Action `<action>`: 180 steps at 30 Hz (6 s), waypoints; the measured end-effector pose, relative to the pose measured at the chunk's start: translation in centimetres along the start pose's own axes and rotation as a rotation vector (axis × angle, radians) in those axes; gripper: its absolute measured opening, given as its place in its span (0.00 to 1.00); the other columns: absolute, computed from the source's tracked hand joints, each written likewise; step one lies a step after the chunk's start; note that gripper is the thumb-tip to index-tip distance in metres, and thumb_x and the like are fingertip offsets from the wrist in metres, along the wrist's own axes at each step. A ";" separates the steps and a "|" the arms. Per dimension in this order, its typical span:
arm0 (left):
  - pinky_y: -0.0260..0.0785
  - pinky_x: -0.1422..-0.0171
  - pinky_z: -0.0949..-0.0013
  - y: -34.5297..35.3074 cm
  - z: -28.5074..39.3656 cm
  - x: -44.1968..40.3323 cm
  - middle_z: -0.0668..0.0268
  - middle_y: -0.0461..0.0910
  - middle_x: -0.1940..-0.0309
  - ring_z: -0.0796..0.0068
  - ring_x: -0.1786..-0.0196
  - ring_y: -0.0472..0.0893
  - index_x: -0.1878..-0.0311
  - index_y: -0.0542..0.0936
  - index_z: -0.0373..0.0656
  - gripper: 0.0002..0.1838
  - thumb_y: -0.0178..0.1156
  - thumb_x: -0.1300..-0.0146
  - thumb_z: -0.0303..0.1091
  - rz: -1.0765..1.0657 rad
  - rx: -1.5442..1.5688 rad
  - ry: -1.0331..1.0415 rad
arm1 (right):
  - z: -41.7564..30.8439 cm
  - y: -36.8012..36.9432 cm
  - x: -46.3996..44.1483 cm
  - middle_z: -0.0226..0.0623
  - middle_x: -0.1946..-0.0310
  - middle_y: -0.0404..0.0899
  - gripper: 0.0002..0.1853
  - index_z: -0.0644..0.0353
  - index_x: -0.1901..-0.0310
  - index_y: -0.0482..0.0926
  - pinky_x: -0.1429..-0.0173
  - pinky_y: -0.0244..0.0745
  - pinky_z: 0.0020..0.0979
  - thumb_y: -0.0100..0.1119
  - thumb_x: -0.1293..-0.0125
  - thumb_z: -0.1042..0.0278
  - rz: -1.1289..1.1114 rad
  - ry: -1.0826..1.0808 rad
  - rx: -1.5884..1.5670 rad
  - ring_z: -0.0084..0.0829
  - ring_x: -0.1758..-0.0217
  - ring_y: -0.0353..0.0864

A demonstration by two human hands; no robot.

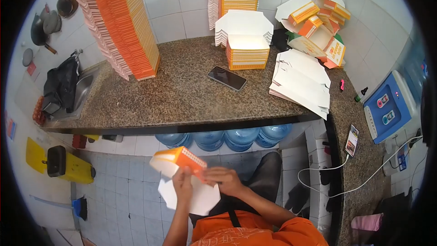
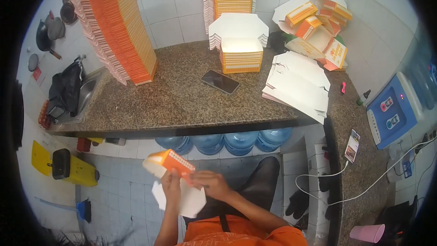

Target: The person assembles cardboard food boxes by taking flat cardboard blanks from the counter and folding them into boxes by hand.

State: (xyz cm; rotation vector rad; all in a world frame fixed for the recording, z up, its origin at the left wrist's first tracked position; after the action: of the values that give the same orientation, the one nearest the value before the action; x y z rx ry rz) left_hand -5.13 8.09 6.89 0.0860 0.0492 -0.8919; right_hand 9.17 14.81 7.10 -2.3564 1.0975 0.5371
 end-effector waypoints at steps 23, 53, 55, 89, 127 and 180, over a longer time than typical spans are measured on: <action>0.71 0.34 0.59 -4.4 -13.8 4.0 0.60 0.78 0.39 0.63 0.38 0.78 0.29 0.68 0.35 0.43 0.74 0.50 0.31 -0.879 0.714 -0.747 | 6.0 -2.0 -2.3 0.42 0.45 0.79 0.25 0.65 0.46 0.76 0.29 0.67 0.36 0.52 0.25 0.47 -0.285 0.355 -1.003 0.31 0.36 0.76; 0.78 0.47 0.67 0.3 -12.8 4.8 0.56 0.81 0.45 0.67 0.49 0.84 0.30 0.71 0.41 0.24 0.56 0.25 0.40 -0.368 0.234 -0.638 | 8.9 -38.7 -10.0 0.46 0.27 0.67 0.53 0.51 0.25 0.64 0.22 0.60 0.43 0.73 0.49 0.34 -0.615 0.814 1.035 0.49 0.26 0.67; 0.77 0.48 0.67 0.0 -13.6 4.7 0.57 0.81 0.45 0.67 0.50 0.84 0.31 0.71 0.41 0.23 0.56 0.24 0.39 -0.373 0.210 -0.661 | 10.7 -40.7 -8.6 0.46 0.30 0.70 0.51 0.52 0.28 0.69 0.23 0.61 0.40 0.74 0.51 0.34 -0.548 0.689 0.959 0.47 0.27 0.69; 0.77 0.43 0.59 1.3 -7.4 1.8 0.52 0.79 0.42 0.60 0.44 0.82 0.29 0.68 0.40 0.35 0.50 0.27 0.60 -0.425 0.498 -0.397 | -8.4 -18.8 -2.8 0.39 0.61 0.85 0.05 0.58 0.61 0.82 0.52 0.80 0.42 0.59 0.38 0.75 0.245 -0.352 1.198 0.40 0.59 0.85; 0.73 0.42 0.64 0.9 -7.3 1.1 0.63 0.79 0.49 0.73 0.47 0.79 0.43 0.76 0.37 0.12 0.55 0.24 0.31 0.184 0.595 -0.369 | 2.6 2.6 -0.5 0.46 0.28 0.67 0.26 0.51 0.33 0.76 0.41 0.80 0.38 0.63 0.33 0.70 -0.070 0.040 0.441 0.50 0.34 0.76; 0.73 0.63 0.76 -6.9 -5.2 -1.0 0.69 0.84 0.67 0.79 0.69 0.81 0.33 0.73 0.44 0.30 0.58 0.28 0.55 -0.396 -0.027 -0.347 | 4.1 -4.8 1.2 0.46 0.57 0.79 0.23 0.66 0.51 0.81 0.43 0.73 0.42 0.64 0.33 0.50 0.051 0.415 0.078 0.47 0.47 0.80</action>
State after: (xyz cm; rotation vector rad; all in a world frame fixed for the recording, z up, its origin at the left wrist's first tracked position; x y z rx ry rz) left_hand -11.14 5.04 1.42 -0.1092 -0.2535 -1.2905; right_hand 13.08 19.17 4.43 -2.4374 1.3302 0.0146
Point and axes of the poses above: each hand's wrist, its own x-axis away from the middle knuckle, its own y-axis out of the palm, z = x × y, the point moved 7 cm from there along -x, towards the middle knuckle
